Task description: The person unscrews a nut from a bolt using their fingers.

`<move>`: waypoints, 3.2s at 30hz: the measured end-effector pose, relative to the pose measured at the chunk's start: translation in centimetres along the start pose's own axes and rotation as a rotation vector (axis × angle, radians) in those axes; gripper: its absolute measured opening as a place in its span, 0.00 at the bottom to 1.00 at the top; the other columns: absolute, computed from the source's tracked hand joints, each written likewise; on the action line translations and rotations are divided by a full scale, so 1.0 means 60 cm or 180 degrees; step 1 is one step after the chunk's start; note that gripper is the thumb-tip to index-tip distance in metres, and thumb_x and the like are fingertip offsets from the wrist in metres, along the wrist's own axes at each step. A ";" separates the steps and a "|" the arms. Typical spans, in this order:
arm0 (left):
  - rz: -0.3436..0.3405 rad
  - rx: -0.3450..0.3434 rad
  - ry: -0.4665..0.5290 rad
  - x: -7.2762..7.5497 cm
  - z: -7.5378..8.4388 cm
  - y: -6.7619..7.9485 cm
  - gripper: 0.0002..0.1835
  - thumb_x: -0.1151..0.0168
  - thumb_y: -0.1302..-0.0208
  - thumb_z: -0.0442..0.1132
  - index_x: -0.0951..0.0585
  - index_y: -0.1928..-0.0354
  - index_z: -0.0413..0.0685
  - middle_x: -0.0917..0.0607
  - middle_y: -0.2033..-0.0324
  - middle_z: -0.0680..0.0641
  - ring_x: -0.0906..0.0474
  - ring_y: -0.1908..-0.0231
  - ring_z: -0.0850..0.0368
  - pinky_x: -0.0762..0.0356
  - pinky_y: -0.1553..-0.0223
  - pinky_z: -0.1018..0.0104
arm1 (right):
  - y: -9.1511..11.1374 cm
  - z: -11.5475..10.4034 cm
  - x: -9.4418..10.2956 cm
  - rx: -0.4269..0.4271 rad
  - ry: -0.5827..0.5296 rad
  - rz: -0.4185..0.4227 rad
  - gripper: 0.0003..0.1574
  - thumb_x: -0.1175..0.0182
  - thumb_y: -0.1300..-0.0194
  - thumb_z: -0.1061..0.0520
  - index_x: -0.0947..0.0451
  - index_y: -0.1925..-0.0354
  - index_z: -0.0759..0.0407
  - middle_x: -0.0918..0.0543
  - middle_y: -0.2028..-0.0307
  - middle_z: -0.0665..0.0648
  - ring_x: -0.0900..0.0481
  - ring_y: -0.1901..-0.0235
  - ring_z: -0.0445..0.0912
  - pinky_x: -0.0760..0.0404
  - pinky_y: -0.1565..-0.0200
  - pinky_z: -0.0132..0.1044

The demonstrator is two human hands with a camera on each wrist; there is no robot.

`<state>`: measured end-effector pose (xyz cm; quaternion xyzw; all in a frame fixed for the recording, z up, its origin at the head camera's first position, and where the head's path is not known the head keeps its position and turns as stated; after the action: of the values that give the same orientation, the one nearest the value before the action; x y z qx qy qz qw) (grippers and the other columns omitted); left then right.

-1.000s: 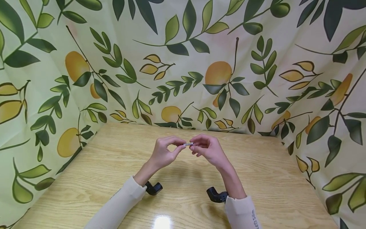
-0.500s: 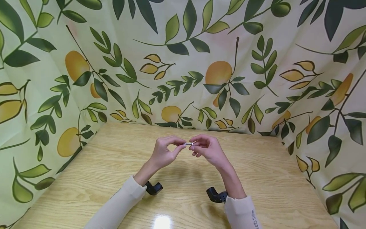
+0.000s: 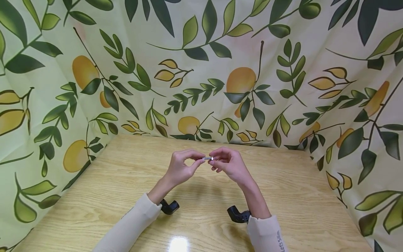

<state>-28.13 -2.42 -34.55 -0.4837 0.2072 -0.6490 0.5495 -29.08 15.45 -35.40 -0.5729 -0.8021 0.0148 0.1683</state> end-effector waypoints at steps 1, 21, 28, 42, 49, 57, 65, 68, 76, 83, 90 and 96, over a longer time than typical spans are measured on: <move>-0.0005 -0.0002 -0.0005 0.000 0.000 0.000 0.03 0.28 0.37 0.31 0.11 0.62 0.41 0.08 0.67 0.47 0.11 0.67 0.59 0.11 0.64 0.66 | 0.000 0.001 0.000 -0.0008 0.0008 0.0003 0.18 0.35 0.32 0.68 0.23 0.46 0.76 0.12 0.65 0.43 0.13 0.69 0.40 0.12 0.65 0.34; 0.0004 0.0023 -0.0021 0.002 -0.001 0.000 0.03 0.28 0.37 0.31 0.11 0.62 0.42 0.08 0.67 0.47 0.11 0.67 0.59 0.14 0.63 0.75 | 0.000 -0.004 0.002 0.0083 0.0190 0.0094 0.17 0.33 0.33 0.67 0.21 0.48 0.75 0.12 0.65 0.47 0.13 0.70 0.40 0.12 0.66 0.35; 0.0006 0.0042 0.0027 0.001 0.001 0.000 0.04 0.27 0.39 0.29 0.11 0.62 0.41 0.08 0.67 0.47 0.11 0.68 0.59 0.12 0.63 0.69 | 0.000 -0.003 0.004 0.0130 0.0187 0.0144 0.17 0.32 0.34 0.68 0.20 0.49 0.74 0.13 0.66 0.44 0.13 0.70 0.40 0.11 0.66 0.35; -0.0008 0.0038 -0.0001 0.000 0.000 0.001 0.03 0.27 0.37 0.31 0.11 0.62 0.41 0.08 0.68 0.47 0.11 0.68 0.59 0.12 0.63 0.71 | 0.001 -0.009 0.003 0.0132 0.0164 0.0145 0.18 0.32 0.35 0.69 0.21 0.48 0.75 0.12 0.64 0.45 0.13 0.69 0.40 0.11 0.66 0.34; -0.0011 0.0049 -0.0011 0.001 0.001 0.000 0.03 0.27 0.37 0.31 0.11 0.62 0.41 0.08 0.68 0.47 0.11 0.68 0.58 0.12 0.63 0.68 | 0.000 -0.005 0.002 0.0078 0.0188 0.0137 0.17 0.32 0.34 0.68 0.20 0.49 0.73 0.12 0.65 0.49 0.13 0.70 0.40 0.12 0.66 0.34; 0.0013 0.0014 -0.0072 0.001 0.004 -0.001 0.04 0.27 0.39 0.30 0.11 0.62 0.41 0.08 0.68 0.47 0.11 0.67 0.59 0.14 0.64 0.75 | 0.001 -0.005 0.003 0.0144 0.0154 0.0157 0.15 0.34 0.32 0.66 0.20 0.50 0.73 0.13 0.64 0.48 0.13 0.69 0.41 0.12 0.66 0.34; 0.0026 0.0074 0.0018 0.001 0.001 -0.001 0.03 0.28 0.37 0.30 0.11 0.62 0.40 0.08 0.68 0.46 0.11 0.68 0.57 0.11 0.65 0.64 | -0.002 -0.001 0.003 0.0059 0.0162 0.0153 0.16 0.33 0.34 0.68 0.21 0.49 0.74 0.12 0.64 0.49 0.13 0.69 0.40 0.11 0.66 0.35; 0.0037 0.0044 0.0043 0.000 0.000 0.000 0.03 0.28 0.38 0.30 0.11 0.62 0.40 0.08 0.68 0.45 0.11 0.68 0.56 0.10 0.65 0.60 | -0.003 0.001 0.002 0.0025 0.0153 0.0138 0.16 0.33 0.34 0.68 0.21 0.49 0.74 0.12 0.64 0.50 0.12 0.69 0.40 0.11 0.65 0.35; 0.0063 -0.0018 0.0002 0.001 0.002 0.000 0.04 0.27 0.39 0.30 0.11 0.62 0.40 0.08 0.69 0.46 0.12 0.69 0.58 0.11 0.66 0.63 | 0.001 -0.006 0.006 0.0108 0.0173 0.0159 0.17 0.32 0.33 0.66 0.21 0.49 0.74 0.12 0.63 0.50 0.13 0.69 0.41 0.11 0.65 0.36; 0.0037 0.0013 -0.0022 0.001 0.001 0.001 0.03 0.27 0.38 0.30 0.11 0.62 0.41 0.08 0.68 0.47 0.11 0.68 0.59 0.12 0.66 0.66 | -0.001 -0.003 0.005 0.0078 0.0164 0.0167 0.16 0.32 0.35 0.68 0.21 0.49 0.74 0.12 0.65 0.48 0.13 0.69 0.40 0.11 0.65 0.35; 0.0007 0.0061 -0.0009 0.000 -0.002 0.000 0.03 0.27 0.37 0.30 0.11 0.62 0.41 0.08 0.68 0.46 0.11 0.68 0.58 0.11 0.64 0.65 | -0.001 -0.004 0.005 0.0087 0.0199 0.0164 0.17 0.33 0.34 0.68 0.21 0.49 0.74 0.13 0.65 0.45 0.13 0.69 0.40 0.11 0.66 0.36; 0.0026 0.0062 0.0039 0.000 -0.001 0.000 0.04 0.27 0.38 0.30 0.11 0.62 0.40 0.08 0.68 0.46 0.11 0.68 0.57 0.10 0.65 0.62 | 0.000 -0.005 0.005 0.0129 0.0185 0.0155 0.16 0.33 0.35 0.69 0.20 0.49 0.74 0.13 0.65 0.44 0.13 0.69 0.40 0.11 0.66 0.35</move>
<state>-28.20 -2.44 -34.60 -0.4734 0.2061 -0.6516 0.5556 -29.08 15.65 -35.05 -0.5889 -0.7822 0.0185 0.2027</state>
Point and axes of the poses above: each hand's wrist, its own y-axis away from the middle knuckle, its own x-axis out of the back of the hand, z = x × y, the point moved 6 cm from there along -y, towards the middle knuckle
